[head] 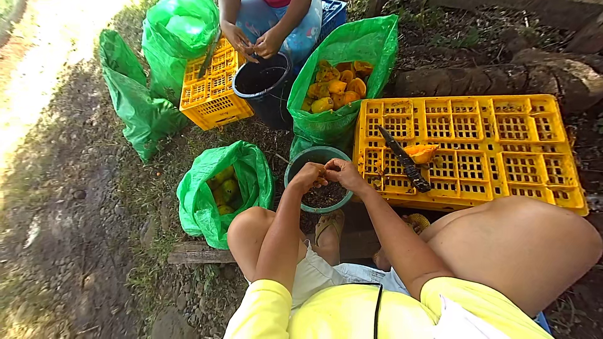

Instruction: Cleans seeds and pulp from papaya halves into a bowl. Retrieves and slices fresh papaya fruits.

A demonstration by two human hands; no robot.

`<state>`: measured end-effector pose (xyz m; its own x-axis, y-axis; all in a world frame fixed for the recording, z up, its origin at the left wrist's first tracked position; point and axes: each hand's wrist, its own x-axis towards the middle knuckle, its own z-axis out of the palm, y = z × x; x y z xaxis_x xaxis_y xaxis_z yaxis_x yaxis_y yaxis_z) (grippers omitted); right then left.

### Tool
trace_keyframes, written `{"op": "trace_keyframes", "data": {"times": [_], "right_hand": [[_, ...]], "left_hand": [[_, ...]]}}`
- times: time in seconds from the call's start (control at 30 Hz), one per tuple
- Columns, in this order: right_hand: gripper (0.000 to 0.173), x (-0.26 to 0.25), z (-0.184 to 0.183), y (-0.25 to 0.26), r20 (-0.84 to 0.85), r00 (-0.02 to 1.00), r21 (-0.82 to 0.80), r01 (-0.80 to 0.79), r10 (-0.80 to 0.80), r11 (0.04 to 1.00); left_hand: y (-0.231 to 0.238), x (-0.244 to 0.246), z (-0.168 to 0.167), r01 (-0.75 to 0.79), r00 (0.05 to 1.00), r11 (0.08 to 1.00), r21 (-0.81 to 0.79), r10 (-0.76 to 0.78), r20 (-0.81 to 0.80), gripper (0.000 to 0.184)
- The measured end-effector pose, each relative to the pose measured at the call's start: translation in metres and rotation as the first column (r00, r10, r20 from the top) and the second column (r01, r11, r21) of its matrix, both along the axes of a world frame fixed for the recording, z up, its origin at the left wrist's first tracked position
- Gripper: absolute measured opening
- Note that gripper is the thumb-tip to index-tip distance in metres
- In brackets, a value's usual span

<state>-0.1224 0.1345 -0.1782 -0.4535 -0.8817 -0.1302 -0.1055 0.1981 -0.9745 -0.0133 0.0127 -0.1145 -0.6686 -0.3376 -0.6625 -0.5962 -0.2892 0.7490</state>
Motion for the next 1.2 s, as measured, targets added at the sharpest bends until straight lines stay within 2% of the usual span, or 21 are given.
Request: {"op": "trace_keyframes", "data": {"times": [0.07, 0.17, 0.23, 0.3, 0.33, 0.37, 0.4, 0.43, 0.47, 0.57, 0.63, 0.73, 0.83, 0.9, 1.0, 1.03, 1.1, 1.2], "right_hand": [[0.015, -0.001, 0.019, -0.006, 0.086, 0.996, 0.097, -0.03, 0.022, 0.995], [0.017, 0.004, 0.018, -0.009, 0.069, 0.998, 0.069, -0.005, 0.0, 0.998], [0.014, 0.017, 0.01, -0.004, -0.041, 0.995, -0.002, 0.094, -0.094, 0.996], [0.015, 0.03, 0.0, -0.005, -0.221, 0.953, -0.029, 0.205, -0.206, 0.978], [0.019, 0.032, -0.012, -0.008, -0.298, 0.94, 0.018, 0.182, -0.169, 0.983], [0.027, 0.03, -0.026, -0.009, -0.341, 0.94, 0.146, 0.085, -0.03, 0.986], [0.036, 0.026, -0.037, -0.009, -0.32, 0.937, 0.318, -0.032, 0.139, 0.947], [0.039, 0.023, -0.042, -0.009, -0.293, 0.932, 0.416, -0.078, 0.215, 0.906], [0.038, 0.022, -0.038, -0.01, -0.277, 0.944, 0.441, -0.04, 0.178, 0.897], [0.029, 0.027, 0.003, -0.008, -0.279, 0.946, 0.295, 0.247, -0.164, 0.923], [0.026, 0.032, 0.025, -0.008, -0.197, 0.934, 0.187, 0.333, -0.297, 0.924], [0.032, 0.041, 0.038, -0.01, 0.023, 0.962, 0.168, 0.266, -0.274, 0.949], [0.031, 0.041, 0.032, -0.01, 0.157, 0.963, 0.107, 0.205, -0.22, 0.973], [0.027, 0.036, 0.029, -0.008, 0.243, 0.944, 0.075, 0.211, -0.223, 0.975], [0.024, 0.029, 0.025, -0.009, 0.424, 0.866, 0.063, 0.264, -0.266, 0.962], [0.023, 0.03, 0.024, -0.012, 0.453, 0.846, 0.063, 0.282, -0.279, 0.957], [0.024, 0.036, 0.026, -0.019, 0.405, 0.864, 0.058, 0.301, -0.298, 0.952], [0.028, 0.035, 0.028, -0.022, 0.196, 0.931, 0.077, 0.3, -0.309, 0.951]], "left_hand": [[-0.001, 0.001, 0.002, 0.031, 1.0, 0.999, -0.035, -0.031, -0.001, 0.03], [-0.006, 0.004, 0.008, 0.037, 0.998, 0.999, -0.018, -0.038, -0.051, 0.03], [-0.008, 0.006, 0.014, -0.074, 0.993, 0.996, 0.053, 0.079, -0.088, 0.032], [-0.011, 0.006, 0.02, -0.257, 0.958, 0.952, 0.166, 0.273, -0.083, 0.035], [-0.014, 0.008, 0.021, -0.313, 0.937, 0.922, 0.226, 0.338, -0.082, 0.04], [-0.015, 0.009, 0.02, -0.351, 0.919, 0.897, 0.269, 0.385, -0.081, 0.044], [-0.016, 0.01, 0.018, -0.376, 0.906, 0.879, 0.295, 0.415, -0.081, 0.05], [-0.016, 0.01, 0.017, -0.394, 0.897, 0.866, 0.307, 0.435, -0.079, 0.054], [-0.016, 0.009, 0.015, -0.408, 0.89, 0.859, 0.31, 0.45, -0.074, 0.057], [-0.016, 0.007, 0.008, -0.46, 0.868, 0.834, 0.304, 0.494, -0.042, 0.061], [-0.016, 0.002, 0.006, -0.496, 0.853, 0.826, 0.269, 0.521, -0.029, 0.062], [-0.009, -0.005, 0.006, -0.459, 0.878, 0.871, 0.175, 0.475, -0.059, 0.064], [0.0, -0.004, 0.013, -0.334, 0.935, 0.94, 0.064, 0.339, -0.101, 0.066], [0.003, -0.003, 0.017, -0.277, 0.954, 0.961, 0.018, 0.278, -0.116, 0.058], [0.0, 0.0, 0.015, -0.248, 0.958, 0.969, 0.003, 0.246, -0.145, 0.032], [-0.001, 0.004, 0.014, -0.231, 0.962, 0.973, -0.01, 0.227, -0.15, 0.036], [-0.003, 0.015, 0.006, -0.198, 0.969, 0.976, -0.086, 0.181, -0.17, 0.038], [0.003, -0.001, -0.01, -0.3, 0.938, 0.947, -0.114, 0.271, -0.217, 0.031]]}}
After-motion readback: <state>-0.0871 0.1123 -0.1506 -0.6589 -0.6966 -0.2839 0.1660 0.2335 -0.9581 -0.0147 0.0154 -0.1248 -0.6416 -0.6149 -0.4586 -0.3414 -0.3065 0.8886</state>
